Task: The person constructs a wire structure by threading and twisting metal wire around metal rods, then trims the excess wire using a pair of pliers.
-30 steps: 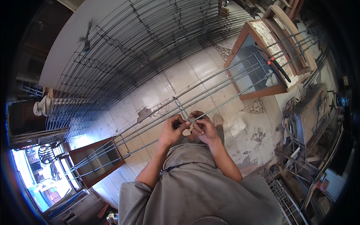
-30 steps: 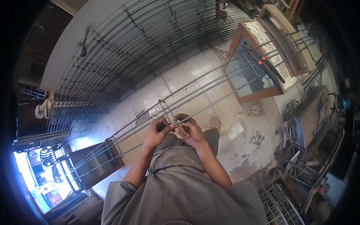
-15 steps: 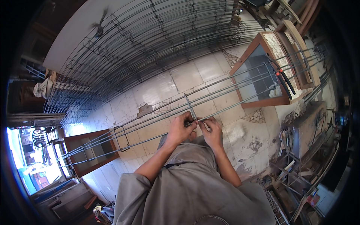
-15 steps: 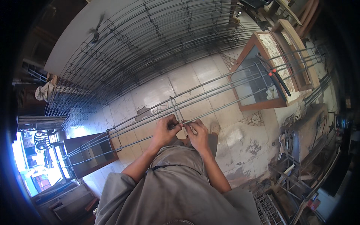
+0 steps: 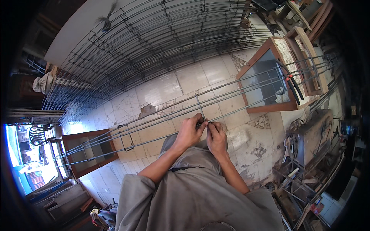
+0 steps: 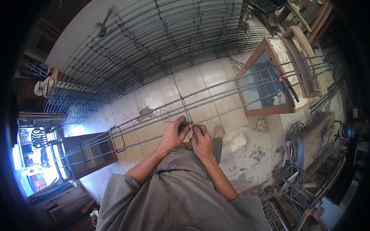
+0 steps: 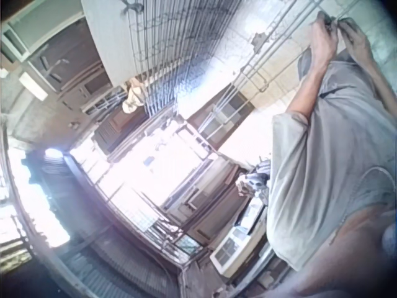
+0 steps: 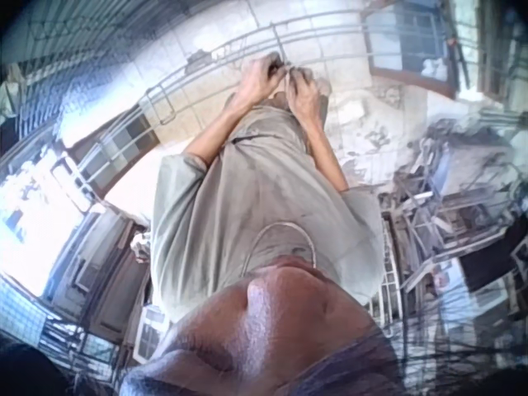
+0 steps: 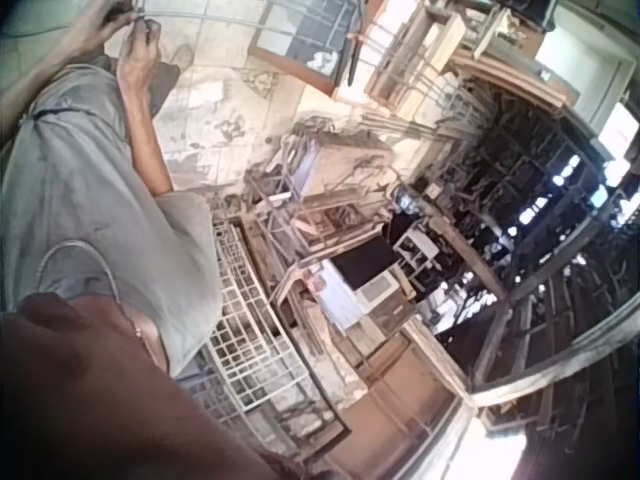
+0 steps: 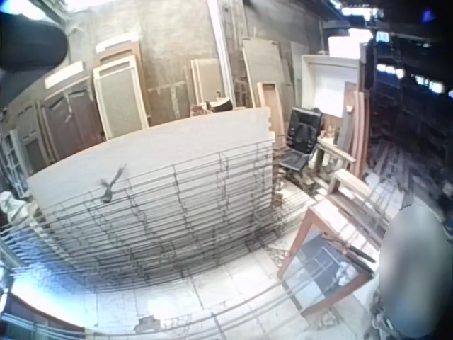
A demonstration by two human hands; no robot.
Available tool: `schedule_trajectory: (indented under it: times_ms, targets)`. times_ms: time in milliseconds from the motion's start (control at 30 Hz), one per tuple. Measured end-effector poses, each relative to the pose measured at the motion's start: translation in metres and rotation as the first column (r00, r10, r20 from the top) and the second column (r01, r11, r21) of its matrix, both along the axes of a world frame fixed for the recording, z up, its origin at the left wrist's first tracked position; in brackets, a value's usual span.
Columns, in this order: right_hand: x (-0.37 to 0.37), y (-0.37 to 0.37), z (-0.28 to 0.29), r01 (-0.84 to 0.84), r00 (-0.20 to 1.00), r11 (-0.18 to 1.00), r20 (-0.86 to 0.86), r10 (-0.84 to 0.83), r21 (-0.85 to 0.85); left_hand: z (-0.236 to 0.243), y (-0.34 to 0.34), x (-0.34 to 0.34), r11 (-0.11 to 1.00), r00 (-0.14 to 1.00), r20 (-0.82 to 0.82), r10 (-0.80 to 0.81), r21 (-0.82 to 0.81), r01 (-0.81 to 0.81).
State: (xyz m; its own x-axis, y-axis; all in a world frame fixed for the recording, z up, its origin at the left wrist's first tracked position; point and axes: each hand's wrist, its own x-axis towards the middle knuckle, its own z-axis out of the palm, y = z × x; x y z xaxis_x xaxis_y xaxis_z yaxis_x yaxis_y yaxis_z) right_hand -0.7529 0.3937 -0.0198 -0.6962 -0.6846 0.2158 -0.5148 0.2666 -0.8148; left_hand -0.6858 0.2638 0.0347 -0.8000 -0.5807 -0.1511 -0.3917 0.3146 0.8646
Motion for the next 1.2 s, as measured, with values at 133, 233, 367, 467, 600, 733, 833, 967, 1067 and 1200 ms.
schedule_trajectory:
  times_ms: [133,233,367,467,600,733,833,967,1067,1200]
  targets:
    - [-0.006,0.010,0.029,-0.126,0.992,0.979,0.039,0.122,0.159,-0.016,0.003,0.009,1.000,0.999,-0.038,-0.005,-0.022,0.005]
    - [-0.016,0.012,0.052,-0.198,0.973,0.905,-0.034,0.227,0.378,-0.020,0.003,0.014,1.000,1.000,-0.012,0.001,0.002,-0.001]
    - [-0.041,0.006,0.079,-0.331,0.829,0.760,-0.212,0.517,0.560,-0.033,0.005,0.028,0.997,0.989,-0.127,-0.068,-0.041,0.064]
    - [-0.060,-0.006,0.088,-0.434,0.545,0.611,-0.347,0.763,0.662,-0.035,0.008,0.031,0.996,0.975,-0.218,-0.047,-0.083,0.030]
    - [-0.076,-0.032,0.099,-0.474,0.053,0.352,-0.374,0.926,0.807,-0.035,0.007,0.030,0.999,0.966,-0.256,-0.024,-0.039,0.014]
    - [-0.064,-0.088,0.142,-0.483,-0.192,0.014,-0.121,0.974,0.876,-0.026,-0.010,0.032,0.987,0.982,-0.168,-0.084,0.119,0.104]
    - [-0.054,-0.126,0.139,-0.521,-0.172,-0.152,0.071,0.982,0.840,-0.033,-0.017,0.031,0.985,0.982,-0.133,-0.136,0.085,0.149]
    - [-0.049,-0.147,0.129,-0.607,-0.107,-0.173,0.136,0.985,0.775,-0.056,-0.003,0.030,0.999,0.987,-0.159,-0.030,0.034,0.036]
    - [-0.048,-0.160,0.136,-0.576,-0.006,-0.155,0.185,0.983,0.803,-0.050,-0.005,0.024,0.986,0.939,-0.339,0.056,0.165,0.001]
    - [-0.065,-0.148,0.111,-0.824,-0.006,0.250,-0.449,0.893,0.509,-0.049,-0.007,0.024,0.967,0.940,-0.329,0.085,0.253,0.001]
